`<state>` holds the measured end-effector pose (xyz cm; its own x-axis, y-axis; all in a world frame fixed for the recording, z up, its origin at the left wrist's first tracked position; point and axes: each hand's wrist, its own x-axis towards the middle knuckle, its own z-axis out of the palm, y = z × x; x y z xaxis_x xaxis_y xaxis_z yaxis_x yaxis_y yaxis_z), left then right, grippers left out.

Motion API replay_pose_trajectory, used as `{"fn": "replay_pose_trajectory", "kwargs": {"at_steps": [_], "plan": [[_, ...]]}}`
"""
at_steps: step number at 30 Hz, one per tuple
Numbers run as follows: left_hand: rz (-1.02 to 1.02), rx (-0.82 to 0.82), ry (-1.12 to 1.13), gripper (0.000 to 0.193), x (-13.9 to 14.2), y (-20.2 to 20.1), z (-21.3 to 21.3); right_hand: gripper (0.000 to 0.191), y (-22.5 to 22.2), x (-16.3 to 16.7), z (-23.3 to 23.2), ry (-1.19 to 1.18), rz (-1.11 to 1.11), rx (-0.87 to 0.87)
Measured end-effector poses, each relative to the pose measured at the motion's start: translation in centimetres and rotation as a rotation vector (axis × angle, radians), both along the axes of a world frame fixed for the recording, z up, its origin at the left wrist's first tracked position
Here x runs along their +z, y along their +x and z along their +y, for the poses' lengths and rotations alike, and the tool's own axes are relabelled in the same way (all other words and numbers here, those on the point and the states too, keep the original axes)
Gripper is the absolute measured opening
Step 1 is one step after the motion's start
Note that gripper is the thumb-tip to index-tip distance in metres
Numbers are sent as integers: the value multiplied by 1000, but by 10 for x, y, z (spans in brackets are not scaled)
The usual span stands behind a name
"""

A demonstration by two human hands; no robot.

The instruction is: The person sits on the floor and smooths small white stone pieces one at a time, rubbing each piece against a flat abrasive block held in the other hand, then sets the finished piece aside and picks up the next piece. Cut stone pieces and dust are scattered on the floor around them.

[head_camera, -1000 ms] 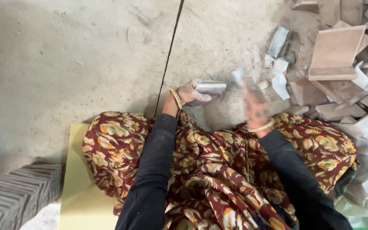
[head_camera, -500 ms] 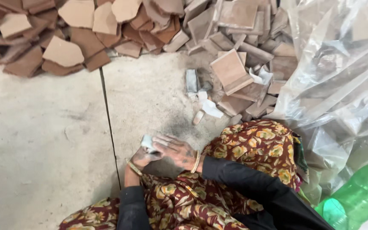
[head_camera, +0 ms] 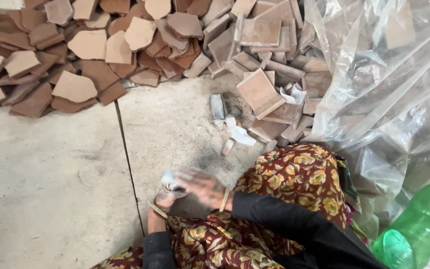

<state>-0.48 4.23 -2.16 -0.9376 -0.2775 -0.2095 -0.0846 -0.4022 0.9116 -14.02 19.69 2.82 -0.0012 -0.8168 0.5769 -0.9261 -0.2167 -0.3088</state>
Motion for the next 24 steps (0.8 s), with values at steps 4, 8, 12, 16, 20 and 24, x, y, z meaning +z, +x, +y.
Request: {"fn": "replay_pose_trajectory", "kwargs": {"at_steps": [4,8,12,16,20,24], "plan": [[-15,-32,17,58,4,-8,-2,57,-32,1,21,112,-43,-170],[-1,-26,-28,62,-14,-11,-3,62,9,-6,19,-99,-41,-76],[40,-2,-41,66,-32,-8,1,63,12,-7,13,97,-69,-102],[148,52,38,71,-14,-14,8,57,-35,-1,25,323,-414,-215],[233,54,-389,74,33,-16,10,43,-38,5,31,89,-759,-127],[162,18,-422,87,70,10,7,44,-13,14,18,243,-854,-161]]}}
